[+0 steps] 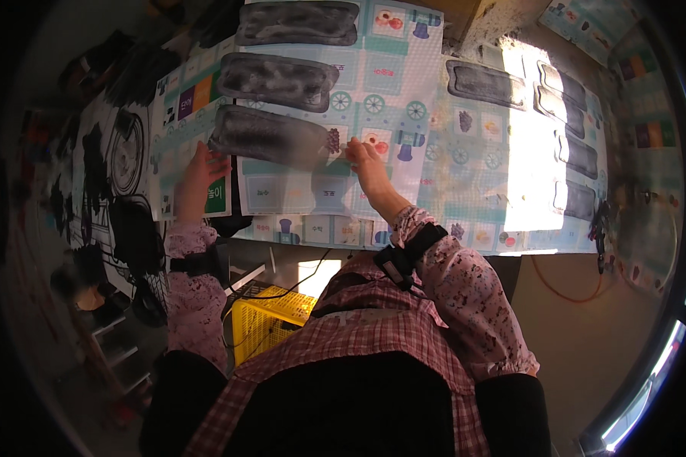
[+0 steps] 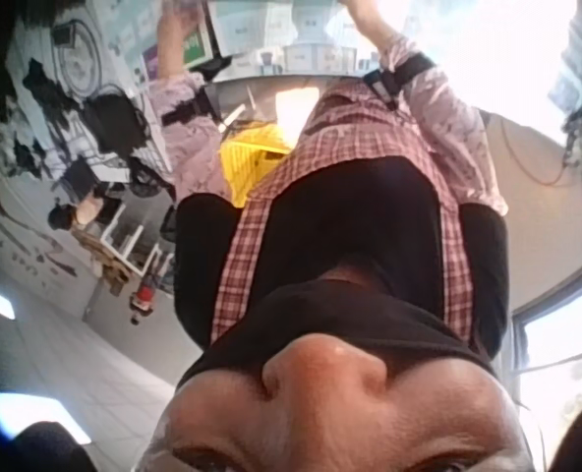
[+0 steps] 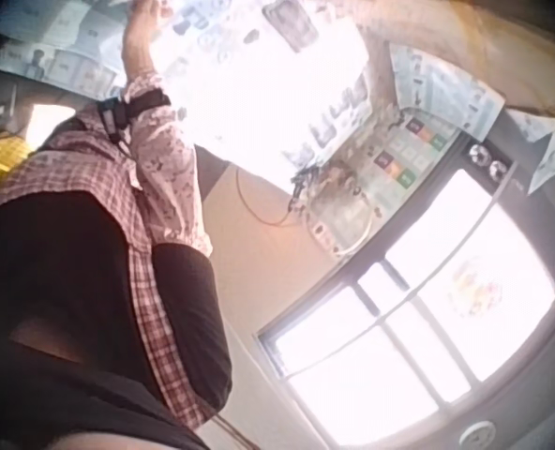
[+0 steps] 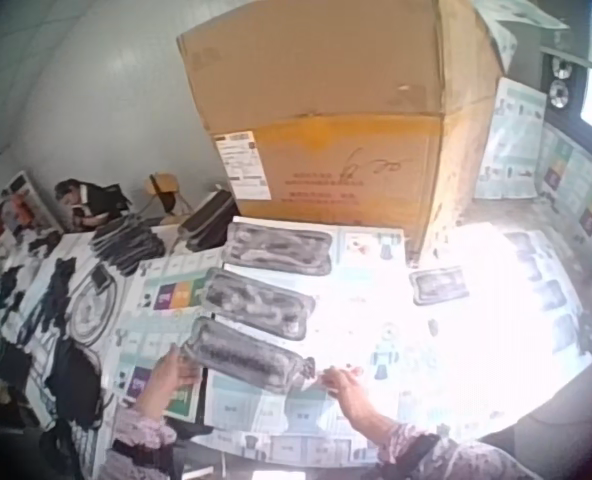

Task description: The recorder uses a spray tool to apply adhesive or coating to fabric insoles on a template board, then organizes and checks stacks of completed insoles.

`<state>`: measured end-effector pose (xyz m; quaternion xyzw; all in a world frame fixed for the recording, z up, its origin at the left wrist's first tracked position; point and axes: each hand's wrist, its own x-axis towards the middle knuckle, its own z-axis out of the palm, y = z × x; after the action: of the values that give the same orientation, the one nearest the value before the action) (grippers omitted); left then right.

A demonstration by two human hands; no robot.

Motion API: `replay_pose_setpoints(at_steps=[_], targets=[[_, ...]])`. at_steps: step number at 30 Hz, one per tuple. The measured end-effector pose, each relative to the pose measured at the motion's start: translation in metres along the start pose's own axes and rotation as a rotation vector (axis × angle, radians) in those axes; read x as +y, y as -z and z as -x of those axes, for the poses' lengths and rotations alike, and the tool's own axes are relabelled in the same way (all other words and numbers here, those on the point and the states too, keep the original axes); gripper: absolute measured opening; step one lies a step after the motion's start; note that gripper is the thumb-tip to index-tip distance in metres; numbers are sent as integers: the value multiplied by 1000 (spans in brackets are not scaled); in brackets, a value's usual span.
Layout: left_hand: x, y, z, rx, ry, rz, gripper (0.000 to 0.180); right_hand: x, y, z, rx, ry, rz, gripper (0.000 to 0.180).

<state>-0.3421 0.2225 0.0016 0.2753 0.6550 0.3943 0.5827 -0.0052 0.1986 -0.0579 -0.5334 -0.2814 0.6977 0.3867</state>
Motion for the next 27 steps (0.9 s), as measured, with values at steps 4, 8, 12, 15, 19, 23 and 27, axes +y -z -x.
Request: replay_pose_setpoints(at_steps=[4, 8, 12, 15, 19, 23, 27], targets=[[4, -7, 6, 386, -523, -825, 46, -5, 8, 10, 42, 58, -19, 51], [21, -70, 34, 399, -994, -656, 32, -14, 50, 31, 99, 162, -36, 48], [18, -206, 48, -286, -692, -269, 44, -31, 121, 50, 213, 240, -82, 46], [5, -302, 38, -534, -386, -334, 39, -45, 168, 61, 294, 276, -121, 45], [-6, -395, -1, -450, -396, -621, 28, -64, 218, 81, 251, 356, 67, 38], [-12, -450, -54, -294, -762, -985, 24, -75, 257, 95, 145, 313, 122, 32], [-23, -471, -87, -85, -681, -929, 24, -81, 289, 97, 94, 275, 196, 32]])
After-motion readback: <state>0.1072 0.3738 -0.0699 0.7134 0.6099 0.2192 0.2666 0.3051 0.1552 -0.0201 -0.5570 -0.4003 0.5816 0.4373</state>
